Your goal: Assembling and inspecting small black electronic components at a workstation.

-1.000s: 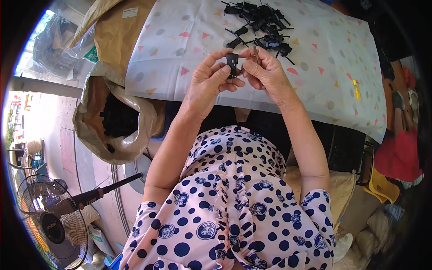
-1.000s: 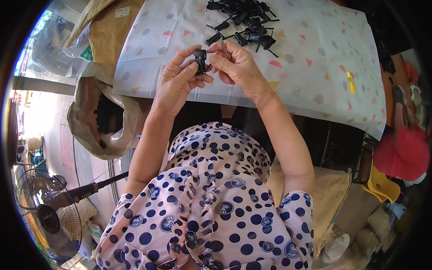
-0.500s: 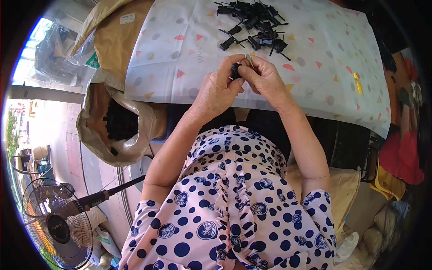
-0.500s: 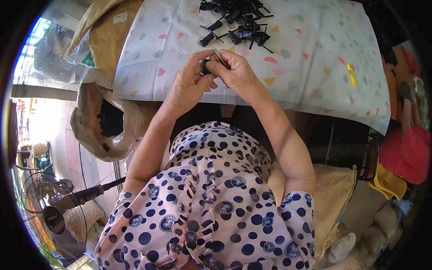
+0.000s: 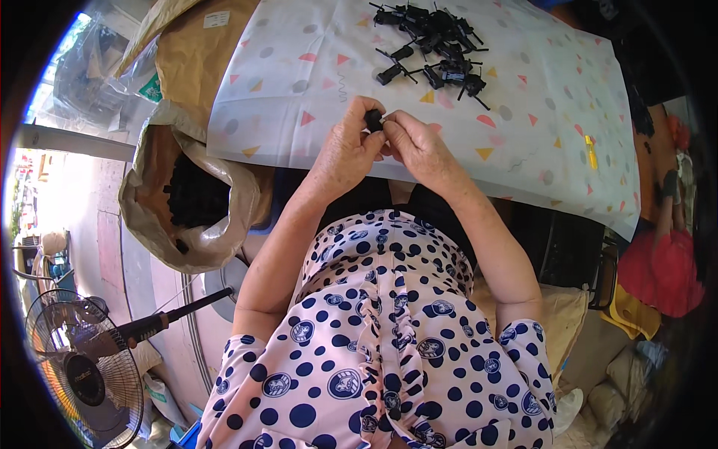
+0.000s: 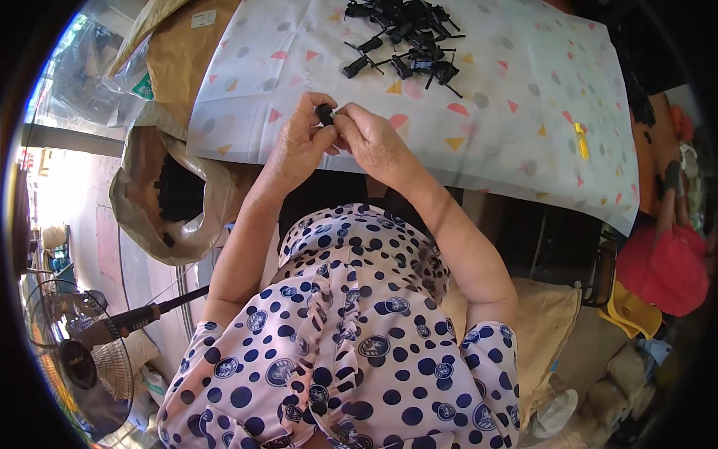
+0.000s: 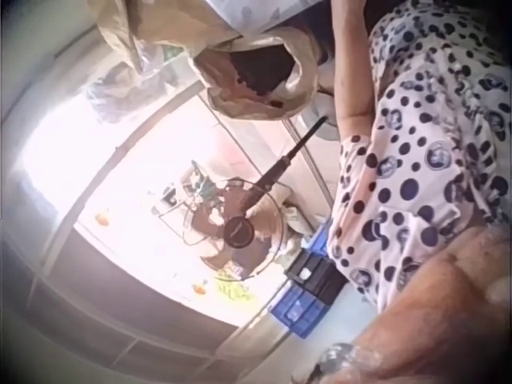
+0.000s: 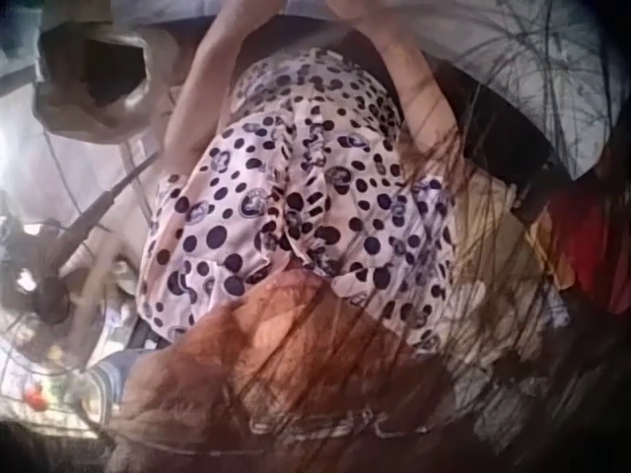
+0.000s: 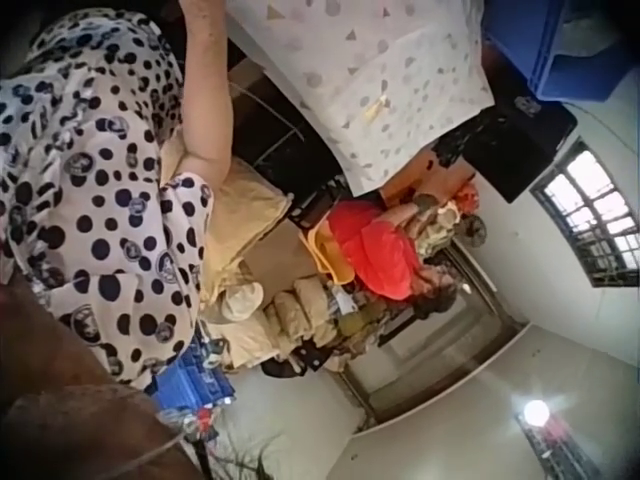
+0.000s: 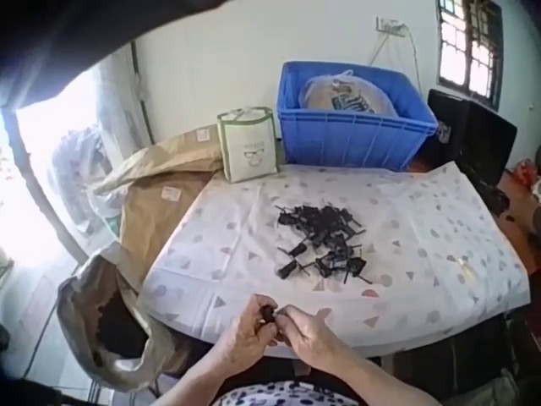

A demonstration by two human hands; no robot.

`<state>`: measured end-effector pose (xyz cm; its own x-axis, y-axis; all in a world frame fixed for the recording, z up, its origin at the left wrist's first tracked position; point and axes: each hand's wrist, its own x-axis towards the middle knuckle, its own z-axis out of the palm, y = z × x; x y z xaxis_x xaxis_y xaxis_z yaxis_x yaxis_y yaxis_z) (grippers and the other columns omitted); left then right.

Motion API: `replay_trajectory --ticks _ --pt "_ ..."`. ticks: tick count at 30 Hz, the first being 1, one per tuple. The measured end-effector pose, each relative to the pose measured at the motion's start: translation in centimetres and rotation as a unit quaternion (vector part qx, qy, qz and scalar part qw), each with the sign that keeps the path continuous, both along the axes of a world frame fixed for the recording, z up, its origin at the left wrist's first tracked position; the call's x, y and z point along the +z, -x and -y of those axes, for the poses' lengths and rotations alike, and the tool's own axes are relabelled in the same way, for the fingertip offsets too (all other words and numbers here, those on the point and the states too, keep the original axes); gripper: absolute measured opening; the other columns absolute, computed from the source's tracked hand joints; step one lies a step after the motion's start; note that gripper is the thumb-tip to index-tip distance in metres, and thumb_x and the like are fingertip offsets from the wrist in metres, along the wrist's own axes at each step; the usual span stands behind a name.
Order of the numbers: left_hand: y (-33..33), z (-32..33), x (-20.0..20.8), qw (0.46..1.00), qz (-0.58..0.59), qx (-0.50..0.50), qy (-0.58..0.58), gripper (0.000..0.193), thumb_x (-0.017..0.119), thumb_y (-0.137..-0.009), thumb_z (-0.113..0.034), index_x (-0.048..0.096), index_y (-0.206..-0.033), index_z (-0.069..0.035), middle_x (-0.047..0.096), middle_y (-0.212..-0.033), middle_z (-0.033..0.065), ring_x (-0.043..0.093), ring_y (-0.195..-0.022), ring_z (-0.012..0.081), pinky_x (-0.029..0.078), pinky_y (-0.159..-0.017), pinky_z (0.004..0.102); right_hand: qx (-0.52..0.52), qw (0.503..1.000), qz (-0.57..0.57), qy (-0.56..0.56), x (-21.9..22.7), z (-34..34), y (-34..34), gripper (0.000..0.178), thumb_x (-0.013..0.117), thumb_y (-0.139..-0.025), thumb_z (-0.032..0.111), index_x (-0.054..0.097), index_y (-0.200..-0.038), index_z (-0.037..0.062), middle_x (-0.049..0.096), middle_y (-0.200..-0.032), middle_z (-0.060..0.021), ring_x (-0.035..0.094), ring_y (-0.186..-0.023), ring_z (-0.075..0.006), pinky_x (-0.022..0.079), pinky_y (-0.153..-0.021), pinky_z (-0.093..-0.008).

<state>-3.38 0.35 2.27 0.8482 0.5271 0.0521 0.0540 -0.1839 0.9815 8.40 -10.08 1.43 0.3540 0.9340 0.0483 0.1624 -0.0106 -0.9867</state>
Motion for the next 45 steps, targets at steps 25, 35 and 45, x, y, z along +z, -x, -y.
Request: replay_trajectory --ticks 25,35,45 --pt "0.2 -0.4 -3.6 0.944 0.069 0.106 0.305 0.019 0.050 -0.095 -0.024 0.054 -0.090 -0.006 0.057 -0.079 0.0044 0.059 -0.069 0.0133 0.046 -0.062 0.0240 -0.138 0.776 0.596 0.156 -2.9 -5.7 -9.5 0.026 0.058 -0.088 0.032 0.057 -0.085 0.0065 0.064 -0.069 -0.0142 0.064 -0.068 -0.0332 0.051 -0.060 -0.0440" --pt "-3.3 -1.3 -3.4 0.980 0.029 0.184 -0.063 0.040 0.048 -0.082 0.000 0.043 -0.122 0.000 0.058 -0.090 0.0112 0.055 -0.061 0.0136 0.046 -0.060 0.0288 -0.185 0.834 0.511 0.098 -2.8 -4.8 -9.5 0.021 0.057 -0.087 0.029 0.058 -0.086 0.0078 0.065 -0.071 -0.0143 0.064 -0.069 -0.0341 0.050 -0.059 -0.0454" --pt "-3.7 -0.4 -2.7 0.976 -0.036 0.179 -0.121 0.061 0.060 -0.078 -0.004 0.035 -0.134 -0.004 0.056 -0.106 0.0147 0.058 -0.066 0.0172 0.048 -0.065 0.0316 -0.168 0.920 0.354 0.005 -4.9 -4.8 -10.2 0.019 0.060 -0.085 0.025 0.059 -0.083 0.0057 0.060 -0.062 -0.0103 0.058 -0.051 -0.0247 0.049 -0.052 -0.0384"
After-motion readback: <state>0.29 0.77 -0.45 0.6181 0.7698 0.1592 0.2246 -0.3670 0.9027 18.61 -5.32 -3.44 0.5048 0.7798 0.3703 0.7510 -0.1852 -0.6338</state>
